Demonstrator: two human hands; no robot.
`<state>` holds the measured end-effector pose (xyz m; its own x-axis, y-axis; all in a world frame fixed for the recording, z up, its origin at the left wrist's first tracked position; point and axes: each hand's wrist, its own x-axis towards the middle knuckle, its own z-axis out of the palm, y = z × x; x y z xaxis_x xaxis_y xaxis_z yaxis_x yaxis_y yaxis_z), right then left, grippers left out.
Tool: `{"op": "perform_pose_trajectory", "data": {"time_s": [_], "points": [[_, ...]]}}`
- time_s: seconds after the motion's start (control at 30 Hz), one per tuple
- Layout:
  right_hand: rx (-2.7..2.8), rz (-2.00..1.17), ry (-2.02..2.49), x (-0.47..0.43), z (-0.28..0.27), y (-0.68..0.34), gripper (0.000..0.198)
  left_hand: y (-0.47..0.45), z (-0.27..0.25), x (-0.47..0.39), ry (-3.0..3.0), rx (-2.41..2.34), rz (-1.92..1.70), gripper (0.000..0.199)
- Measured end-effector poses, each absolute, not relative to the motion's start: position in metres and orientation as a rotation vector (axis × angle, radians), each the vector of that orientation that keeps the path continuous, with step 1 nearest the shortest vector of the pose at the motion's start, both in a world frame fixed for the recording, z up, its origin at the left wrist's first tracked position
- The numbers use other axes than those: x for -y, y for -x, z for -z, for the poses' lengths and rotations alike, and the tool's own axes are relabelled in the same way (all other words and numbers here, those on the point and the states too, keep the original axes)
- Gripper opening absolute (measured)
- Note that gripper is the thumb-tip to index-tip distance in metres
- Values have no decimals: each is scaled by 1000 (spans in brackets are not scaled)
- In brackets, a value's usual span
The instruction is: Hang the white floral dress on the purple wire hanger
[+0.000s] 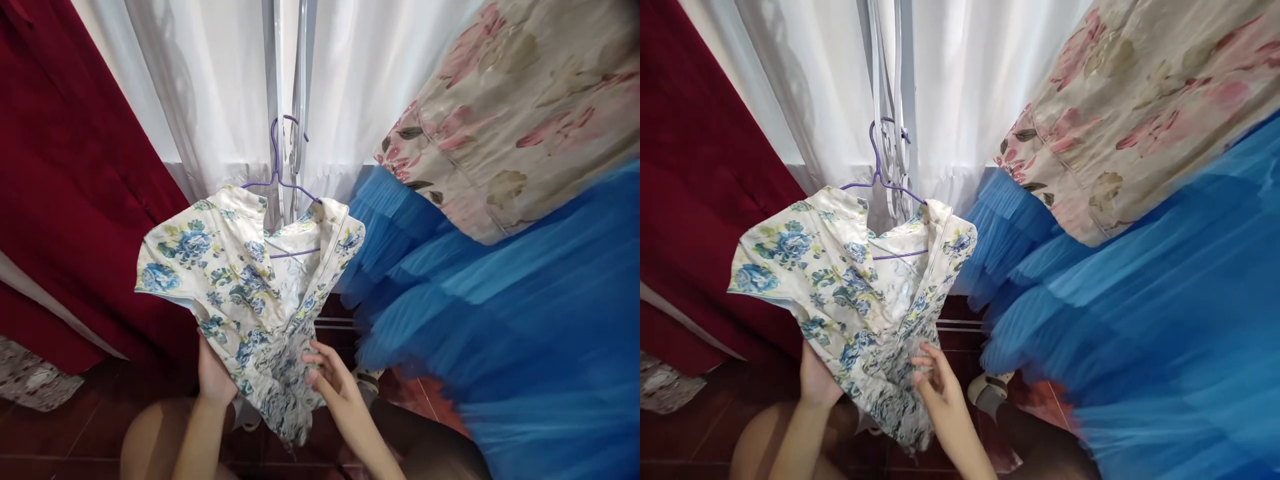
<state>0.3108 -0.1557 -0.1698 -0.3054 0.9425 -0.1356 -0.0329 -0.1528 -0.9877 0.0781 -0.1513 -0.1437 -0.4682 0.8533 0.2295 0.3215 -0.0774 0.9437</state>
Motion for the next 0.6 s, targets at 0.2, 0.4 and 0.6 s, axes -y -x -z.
{"op": "perform_pose_trajectory", "data": {"time_s": [0.2, 0.4, 0.6], "points": [[1483, -1393, 1231, 121, 176, -272, 45, -66, 139, 165, -1040, -1388, -1450, 66], [1604, -1276, 1128, 117, 171, -256, 21, -72, 149, 177, -834, -1402, -1560, 62], [1569, -1333, 1081, 127, 165, -261, 14, -68, 164, 186, -632, -1333, -1583, 69]]}}
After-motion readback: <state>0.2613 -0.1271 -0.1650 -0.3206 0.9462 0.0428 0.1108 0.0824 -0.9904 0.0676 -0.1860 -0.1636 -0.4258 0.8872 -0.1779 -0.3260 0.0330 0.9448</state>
